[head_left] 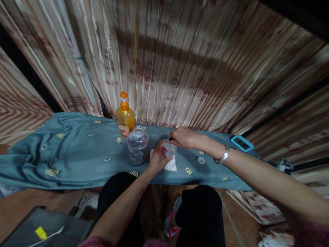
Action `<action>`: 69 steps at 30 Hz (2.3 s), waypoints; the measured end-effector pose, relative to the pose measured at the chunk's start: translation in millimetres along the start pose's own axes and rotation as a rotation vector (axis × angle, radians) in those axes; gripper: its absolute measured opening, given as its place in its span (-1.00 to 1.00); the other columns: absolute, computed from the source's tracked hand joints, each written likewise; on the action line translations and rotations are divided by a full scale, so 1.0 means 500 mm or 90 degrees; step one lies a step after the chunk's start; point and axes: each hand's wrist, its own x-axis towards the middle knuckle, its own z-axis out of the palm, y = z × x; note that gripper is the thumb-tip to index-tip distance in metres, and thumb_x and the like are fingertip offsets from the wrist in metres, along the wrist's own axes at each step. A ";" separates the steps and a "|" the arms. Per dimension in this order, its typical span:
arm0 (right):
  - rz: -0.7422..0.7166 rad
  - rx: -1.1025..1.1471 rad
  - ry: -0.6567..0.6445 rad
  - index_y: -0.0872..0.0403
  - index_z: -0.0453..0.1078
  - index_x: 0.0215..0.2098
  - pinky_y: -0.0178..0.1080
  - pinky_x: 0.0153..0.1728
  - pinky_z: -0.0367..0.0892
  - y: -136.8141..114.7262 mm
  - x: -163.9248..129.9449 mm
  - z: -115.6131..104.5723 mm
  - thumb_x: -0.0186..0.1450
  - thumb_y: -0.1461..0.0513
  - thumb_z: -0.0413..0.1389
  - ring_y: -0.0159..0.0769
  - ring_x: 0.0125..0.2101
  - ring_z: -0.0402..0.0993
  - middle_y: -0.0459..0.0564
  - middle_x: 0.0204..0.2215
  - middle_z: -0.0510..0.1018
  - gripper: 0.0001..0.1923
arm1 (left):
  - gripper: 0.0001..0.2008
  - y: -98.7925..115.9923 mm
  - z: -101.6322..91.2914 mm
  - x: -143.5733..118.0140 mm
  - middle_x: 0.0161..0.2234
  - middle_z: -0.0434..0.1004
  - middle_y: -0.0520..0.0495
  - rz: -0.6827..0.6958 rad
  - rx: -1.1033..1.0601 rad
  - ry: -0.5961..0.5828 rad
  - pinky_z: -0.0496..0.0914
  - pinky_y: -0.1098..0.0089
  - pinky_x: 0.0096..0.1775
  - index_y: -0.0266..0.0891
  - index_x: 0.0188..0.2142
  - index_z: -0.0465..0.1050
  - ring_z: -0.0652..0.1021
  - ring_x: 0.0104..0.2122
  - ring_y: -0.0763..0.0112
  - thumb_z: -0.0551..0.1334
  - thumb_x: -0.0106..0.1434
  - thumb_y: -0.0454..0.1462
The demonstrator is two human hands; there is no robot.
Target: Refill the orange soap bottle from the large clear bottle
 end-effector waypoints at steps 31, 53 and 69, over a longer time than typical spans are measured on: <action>0.050 -0.012 -0.007 0.16 0.42 -0.15 -0.15 -0.15 0.45 -0.020 -0.010 -0.015 0.40 0.05 0.04 -0.33 -0.24 0.52 -0.01 -0.26 0.54 -0.67 | -0.24 0.015 -0.003 -0.001 0.10 0.43 -0.19 -0.001 0.019 -0.013 0.34 0.04 0.14 -0.18 0.15 0.18 0.47 0.09 0.09 0.41 -0.04 -0.32; -0.032 0.005 0.007 0.14 0.38 -0.05 -0.13 -0.15 0.45 0.006 -0.015 -0.019 0.37 0.14 0.10 -0.30 -0.20 0.50 -0.02 -0.22 0.52 -0.73 | -0.23 0.009 -0.002 -0.002 0.13 0.40 -0.22 0.003 0.042 -0.011 0.34 -0.01 0.15 -0.19 0.16 0.17 0.46 0.11 0.06 0.40 -0.04 -0.30; -0.048 0.008 -0.026 0.14 0.40 -0.05 -0.08 -0.09 0.43 0.005 -0.003 -0.010 0.37 0.15 0.11 -0.28 -0.14 0.50 0.00 -0.18 0.53 -0.73 | -0.25 0.009 -0.001 -0.002 0.12 0.41 -0.21 0.005 0.034 -0.011 0.34 0.06 0.16 -0.20 0.15 0.20 0.47 0.11 0.08 0.40 -0.04 -0.29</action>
